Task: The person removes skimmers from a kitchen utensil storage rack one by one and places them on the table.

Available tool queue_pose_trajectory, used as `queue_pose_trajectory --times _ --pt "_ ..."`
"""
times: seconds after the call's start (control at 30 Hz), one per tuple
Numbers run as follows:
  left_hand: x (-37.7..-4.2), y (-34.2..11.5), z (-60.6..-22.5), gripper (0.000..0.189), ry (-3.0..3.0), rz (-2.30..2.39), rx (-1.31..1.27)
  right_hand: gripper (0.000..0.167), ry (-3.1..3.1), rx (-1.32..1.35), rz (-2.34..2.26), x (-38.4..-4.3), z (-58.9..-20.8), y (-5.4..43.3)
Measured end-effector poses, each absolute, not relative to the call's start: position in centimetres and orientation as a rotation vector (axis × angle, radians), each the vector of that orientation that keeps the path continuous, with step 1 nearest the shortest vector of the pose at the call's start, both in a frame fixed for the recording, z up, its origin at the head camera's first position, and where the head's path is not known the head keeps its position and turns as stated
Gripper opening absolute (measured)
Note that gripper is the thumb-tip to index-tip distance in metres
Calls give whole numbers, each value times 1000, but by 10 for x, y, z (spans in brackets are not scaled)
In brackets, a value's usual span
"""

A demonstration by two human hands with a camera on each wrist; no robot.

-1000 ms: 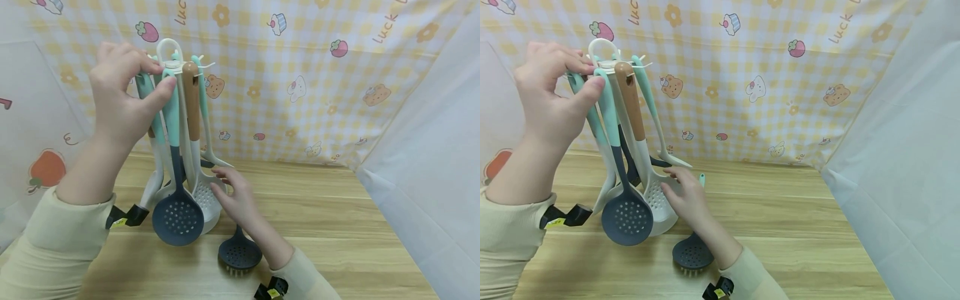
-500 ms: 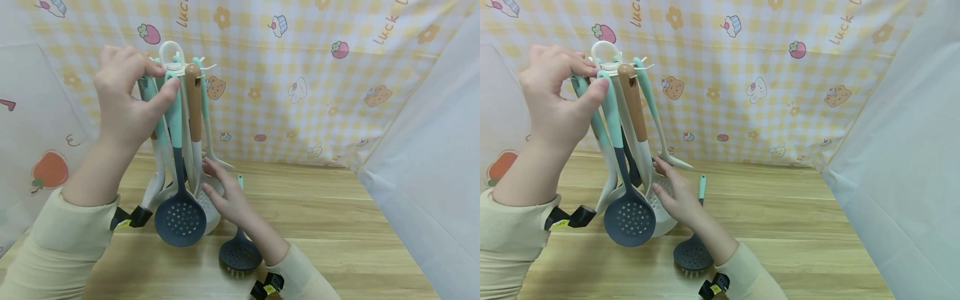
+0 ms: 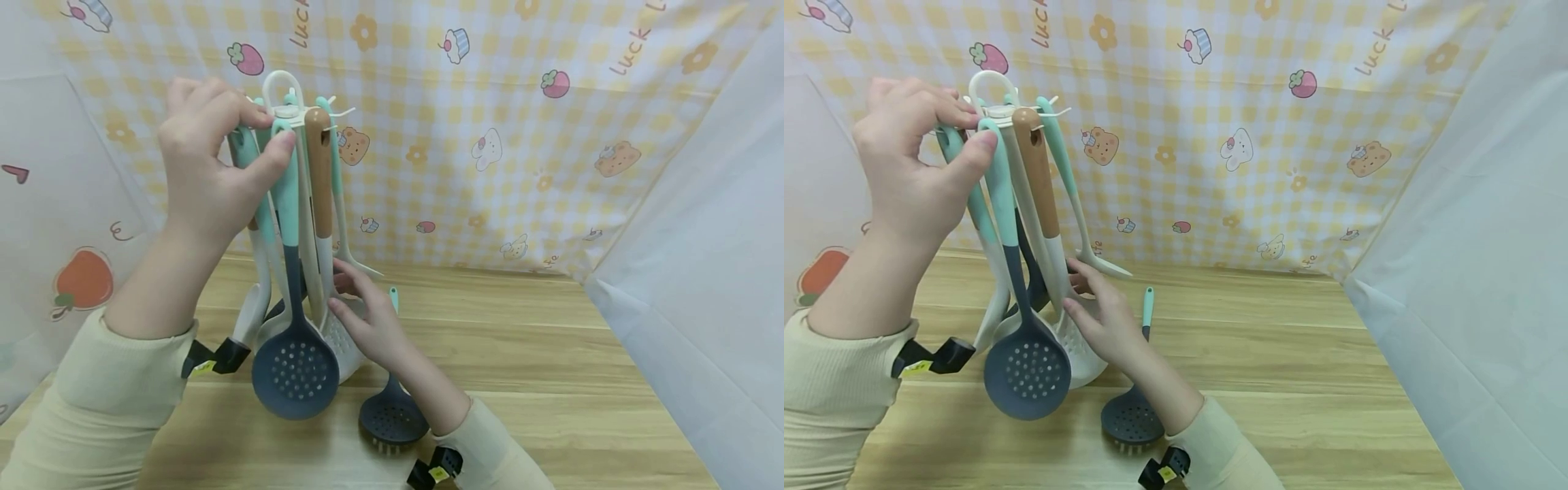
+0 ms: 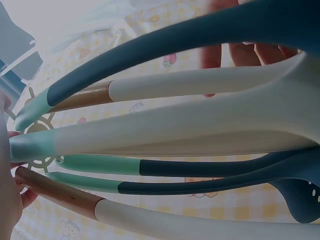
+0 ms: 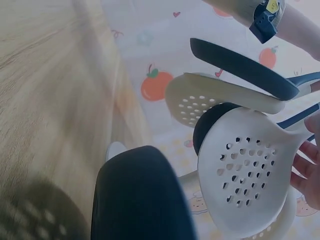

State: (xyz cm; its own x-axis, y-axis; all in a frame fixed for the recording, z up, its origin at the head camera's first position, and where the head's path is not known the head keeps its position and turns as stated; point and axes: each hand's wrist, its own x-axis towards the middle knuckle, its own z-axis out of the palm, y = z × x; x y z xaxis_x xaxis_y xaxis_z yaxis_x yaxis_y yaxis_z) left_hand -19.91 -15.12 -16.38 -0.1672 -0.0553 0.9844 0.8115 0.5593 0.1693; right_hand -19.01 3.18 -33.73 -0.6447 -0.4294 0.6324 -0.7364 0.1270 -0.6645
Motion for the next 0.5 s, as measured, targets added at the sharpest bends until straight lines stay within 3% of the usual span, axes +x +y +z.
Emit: queue_pose_trajectory --times 0.5 --pt "-200 -152 -164 45 -1560 -877 -661 41 -2159 1058 1493 -186 -333 29"
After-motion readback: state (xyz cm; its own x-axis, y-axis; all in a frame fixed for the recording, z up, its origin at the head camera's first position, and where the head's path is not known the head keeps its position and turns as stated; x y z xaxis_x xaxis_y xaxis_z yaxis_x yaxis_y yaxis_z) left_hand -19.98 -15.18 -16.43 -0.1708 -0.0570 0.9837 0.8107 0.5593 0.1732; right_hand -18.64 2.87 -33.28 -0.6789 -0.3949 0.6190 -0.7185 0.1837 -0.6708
